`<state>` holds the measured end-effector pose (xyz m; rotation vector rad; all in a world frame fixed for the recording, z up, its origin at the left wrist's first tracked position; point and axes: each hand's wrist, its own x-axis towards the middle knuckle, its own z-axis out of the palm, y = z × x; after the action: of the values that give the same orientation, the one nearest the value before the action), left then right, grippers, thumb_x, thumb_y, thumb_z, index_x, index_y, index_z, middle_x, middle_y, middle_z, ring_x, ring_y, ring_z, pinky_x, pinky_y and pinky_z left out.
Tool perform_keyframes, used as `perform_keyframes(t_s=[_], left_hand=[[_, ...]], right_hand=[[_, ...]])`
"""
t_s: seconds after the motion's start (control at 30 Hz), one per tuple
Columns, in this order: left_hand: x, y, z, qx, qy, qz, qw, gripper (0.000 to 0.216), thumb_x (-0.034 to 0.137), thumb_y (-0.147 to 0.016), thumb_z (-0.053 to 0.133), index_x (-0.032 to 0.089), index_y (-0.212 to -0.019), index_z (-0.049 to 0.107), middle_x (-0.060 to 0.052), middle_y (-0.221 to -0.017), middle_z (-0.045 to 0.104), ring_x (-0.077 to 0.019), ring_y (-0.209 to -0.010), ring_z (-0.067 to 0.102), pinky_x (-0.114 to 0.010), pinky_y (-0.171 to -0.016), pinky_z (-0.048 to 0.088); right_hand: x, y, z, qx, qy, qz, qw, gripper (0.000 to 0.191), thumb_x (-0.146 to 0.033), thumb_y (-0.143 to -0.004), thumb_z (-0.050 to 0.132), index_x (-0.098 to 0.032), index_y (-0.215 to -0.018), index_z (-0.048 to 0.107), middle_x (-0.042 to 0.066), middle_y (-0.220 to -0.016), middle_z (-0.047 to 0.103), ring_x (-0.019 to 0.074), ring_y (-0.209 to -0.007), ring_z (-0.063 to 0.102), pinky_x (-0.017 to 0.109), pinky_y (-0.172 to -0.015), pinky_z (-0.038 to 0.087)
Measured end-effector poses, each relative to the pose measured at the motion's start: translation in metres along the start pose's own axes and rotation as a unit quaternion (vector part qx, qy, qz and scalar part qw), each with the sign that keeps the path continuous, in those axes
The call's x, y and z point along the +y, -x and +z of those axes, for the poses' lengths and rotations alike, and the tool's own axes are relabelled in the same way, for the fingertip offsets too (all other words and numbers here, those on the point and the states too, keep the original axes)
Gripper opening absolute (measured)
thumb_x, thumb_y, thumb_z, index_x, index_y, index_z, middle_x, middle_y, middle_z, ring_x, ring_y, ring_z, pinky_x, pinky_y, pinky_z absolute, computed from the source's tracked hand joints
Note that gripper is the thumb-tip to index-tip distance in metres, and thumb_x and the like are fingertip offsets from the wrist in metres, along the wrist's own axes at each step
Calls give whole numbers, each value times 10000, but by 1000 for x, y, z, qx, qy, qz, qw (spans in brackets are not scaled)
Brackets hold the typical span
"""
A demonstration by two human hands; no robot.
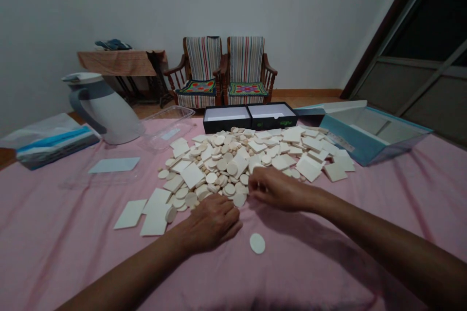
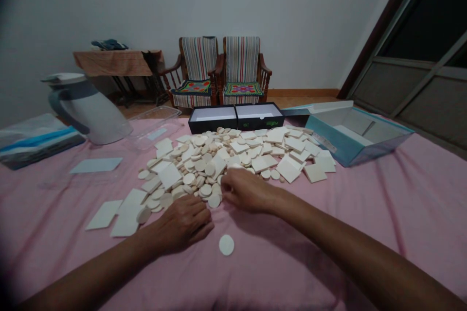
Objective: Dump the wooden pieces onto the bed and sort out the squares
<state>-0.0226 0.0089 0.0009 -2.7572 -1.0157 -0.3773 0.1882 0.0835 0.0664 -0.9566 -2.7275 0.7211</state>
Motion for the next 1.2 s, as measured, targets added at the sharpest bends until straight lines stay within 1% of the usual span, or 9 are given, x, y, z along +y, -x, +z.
perform_keyframes(t_s=[0.1,0.17,0.27,0.6,0.7,0.77,0.97,1.1,1.2], left_hand=[[1,1,0,8,2,1,1000,255,294,-941,445,196,-713,506,-11,-677,577,-155,-607,510,-305,-596,383],[2,2,0,19,1,6,1000,263,297,-940,446,195,-705,503,-9,-660,573,-150,-588,506,-299,-589,389],[2,3,0,31,-6,14,999,273,313,-940,452,195,-698,497,-4,-631,562,-147,-558,500,-294,-575,393],[-2,8,0,32,3,9,999,251,300,-931,440,196,-706,480,-2,-617,545,-140,-536,491,-281,-541,363],[-10,5,-6,57,34,-37,997,259,278,-927,427,199,-683,459,17,-572,506,-116,-494,454,-255,-500,319],[-22,-5,-13,83,60,-65,993,274,279,-927,415,198,-669,457,32,-538,478,-100,-463,431,-236,-474,292],[-76,-67,-24,139,49,-157,977,330,370,-922,406,191,-665,507,15,-545,508,-118,-501,478,-234,-520,314],[-108,-93,-19,158,26,-220,962,349,429,-925,416,182,-719,551,-8,-599,541,-152,-571,518,-258,-573,352],[-121,-85,-16,160,27,-226,961,353,493,-901,467,169,-861,601,-54,-785,617,-190,-757,578,-295,-704,428]], right_hand=[[-16,33,23,-117,-44,-25,992,214,-118,-724,604,-180,-927,582,52,-971,554,166,-843,523,271,-709,384],[-23,46,35,-153,-63,-18,986,301,-140,-711,624,-197,-997,549,54,-1048,528,172,-870,519,280,-721,387],[-25,51,43,-162,-71,-4,984,330,-143,-704,600,-207,-1013,502,42,-1035,506,167,-845,503,292,-722,387],[-19,49,45,-142,-45,7,989,330,-150,-613,582,-197,-924,482,37,-925,507,161,-761,470,276,-660,366],[-15,47,33,-108,-45,28,993,276,-138,-637,568,-192,-895,488,34,-875,538,158,-741,473,265,-647,354],[-8,37,19,-65,-34,40,997,225,-140,-669,558,-188,-880,495,46,-876,557,162,-747,483,261,-645,352],[27,-31,-20,103,73,73,989,179,-152,-726,540,-177,-902,521,65,-868,591,186,-770,511,273,-659,344],[46,-69,-25,209,99,87,969,246,-211,-784,555,-162,-1023,526,89,-973,558,200,-826,522,292,-710,375],[45,-72,-16,250,75,69,963,301,-282,-838,549,-166,-1112,504,99,-1062,521,181,-794,520,302,-724,399]])
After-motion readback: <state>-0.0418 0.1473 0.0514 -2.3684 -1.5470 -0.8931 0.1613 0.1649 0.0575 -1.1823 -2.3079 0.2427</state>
